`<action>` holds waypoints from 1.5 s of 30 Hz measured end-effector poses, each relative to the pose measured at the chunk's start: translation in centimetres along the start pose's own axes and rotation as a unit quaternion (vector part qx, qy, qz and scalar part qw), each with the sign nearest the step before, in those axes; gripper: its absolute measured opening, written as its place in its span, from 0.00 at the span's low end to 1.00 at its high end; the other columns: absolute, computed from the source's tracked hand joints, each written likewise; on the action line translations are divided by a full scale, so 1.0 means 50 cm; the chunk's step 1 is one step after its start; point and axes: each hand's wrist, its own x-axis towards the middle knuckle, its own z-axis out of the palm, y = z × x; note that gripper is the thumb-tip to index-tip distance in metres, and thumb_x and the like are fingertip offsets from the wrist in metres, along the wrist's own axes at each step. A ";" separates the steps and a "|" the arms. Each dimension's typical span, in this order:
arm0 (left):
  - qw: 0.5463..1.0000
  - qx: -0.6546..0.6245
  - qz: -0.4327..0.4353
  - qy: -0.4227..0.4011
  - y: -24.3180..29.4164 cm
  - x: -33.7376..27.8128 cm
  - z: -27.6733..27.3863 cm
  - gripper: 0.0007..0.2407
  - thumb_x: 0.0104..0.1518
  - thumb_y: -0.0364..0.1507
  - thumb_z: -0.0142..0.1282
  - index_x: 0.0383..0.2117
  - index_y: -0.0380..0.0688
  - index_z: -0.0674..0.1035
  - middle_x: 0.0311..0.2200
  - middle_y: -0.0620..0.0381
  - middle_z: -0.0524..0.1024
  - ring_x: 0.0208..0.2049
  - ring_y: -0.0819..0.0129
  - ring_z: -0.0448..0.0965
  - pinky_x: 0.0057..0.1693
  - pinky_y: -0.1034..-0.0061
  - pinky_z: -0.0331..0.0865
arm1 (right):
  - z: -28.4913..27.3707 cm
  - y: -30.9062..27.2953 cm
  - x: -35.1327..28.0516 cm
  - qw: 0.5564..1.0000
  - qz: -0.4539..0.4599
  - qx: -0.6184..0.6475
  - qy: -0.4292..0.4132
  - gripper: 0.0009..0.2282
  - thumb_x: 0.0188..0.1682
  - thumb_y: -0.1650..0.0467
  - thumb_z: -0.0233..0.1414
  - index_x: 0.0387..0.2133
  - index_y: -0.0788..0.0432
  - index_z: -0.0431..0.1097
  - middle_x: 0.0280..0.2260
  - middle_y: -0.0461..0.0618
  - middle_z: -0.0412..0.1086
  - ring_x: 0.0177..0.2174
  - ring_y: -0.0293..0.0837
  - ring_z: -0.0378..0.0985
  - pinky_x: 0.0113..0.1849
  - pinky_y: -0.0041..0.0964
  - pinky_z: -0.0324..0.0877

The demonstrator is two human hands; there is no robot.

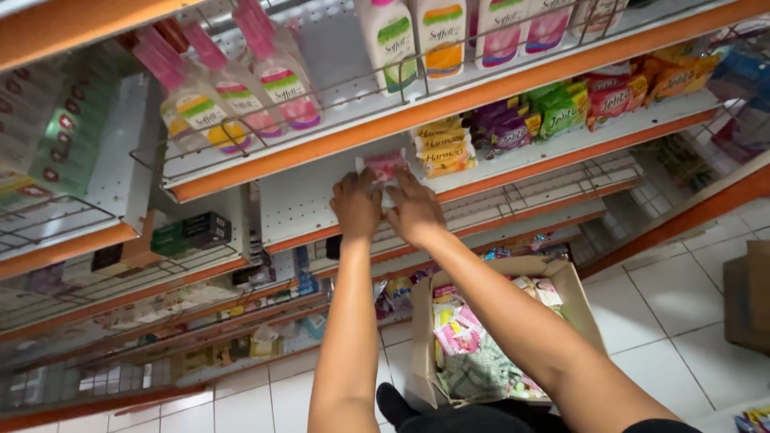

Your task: The person picks up packets from a cardboard box and places them onto shelves in a convenience store. They use a cloth and a handheld scanner while organizing the items on the rack.

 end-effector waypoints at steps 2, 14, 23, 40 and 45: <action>1.000 0.004 -0.016 -0.020 0.011 0.007 -0.007 0.17 0.55 0.35 0.62 0.52 0.55 0.79 0.53 0.46 0.72 0.54 0.44 0.67 0.54 0.48 0.63 | 0.006 0.003 -0.014 0.998 -0.004 0.054 0.041 0.19 0.42 0.71 0.59 0.49 0.61 0.72 0.60 0.64 0.64 0.59 0.62 0.65 0.57 0.52 0.63; 0.972 -0.185 -0.092 -0.112 0.014 -0.585 0.143 0.15 0.58 0.29 0.56 0.49 0.34 0.75 0.46 0.35 0.73 0.51 0.38 0.71 0.56 0.53 0.66 | 0.164 0.355 -0.726 0.878 0.286 -0.029 -0.383 0.16 0.40 0.59 0.59 0.39 0.51 0.78 0.43 0.54 0.74 0.54 0.65 0.62 0.53 0.56 0.62; 0.876 -0.200 -0.047 -0.436 0.010 -0.849 0.251 0.07 0.60 0.31 0.53 0.37 0.41 0.77 0.34 0.41 0.78 0.43 0.44 0.77 0.50 0.57 0.72 | 0.165 0.414 -0.937 0.749 0.386 -0.005 -0.538 0.23 0.44 0.51 0.55 0.36 0.59 0.78 0.41 0.64 0.74 0.44 0.61 0.76 0.47 0.54 0.70; 0.908 -0.100 -0.166 -0.371 0.012 -0.800 0.702 0.36 0.49 0.43 0.68 0.64 0.41 0.65 0.64 0.33 0.59 0.65 0.37 0.58 0.64 0.49 0.61 | -0.237 0.283 -1.077 0.702 0.507 0.133 -0.482 0.16 0.43 0.62 0.58 0.26 0.67 0.70 0.24 0.63 0.70 0.27 0.52 0.75 0.33 0.51 0.70; 0.883 0.009 -0.192 -0.428 0.080 -0.776 0.774 0.44 0.43 0.45 0.71 0.66 0.40 0.58 0.68 0.34 0.48 0.68 0.37 0.49 0.61 0.47 0.61 | -0.392 0.256 -1.126 0.675 0.648 0.207 -0.286 0.14 0.42 0.65 0.54 0.38 0.59 0.76 0.32 0.51 0.79 0.34 0.43 0.80 0.40 0.40 0.73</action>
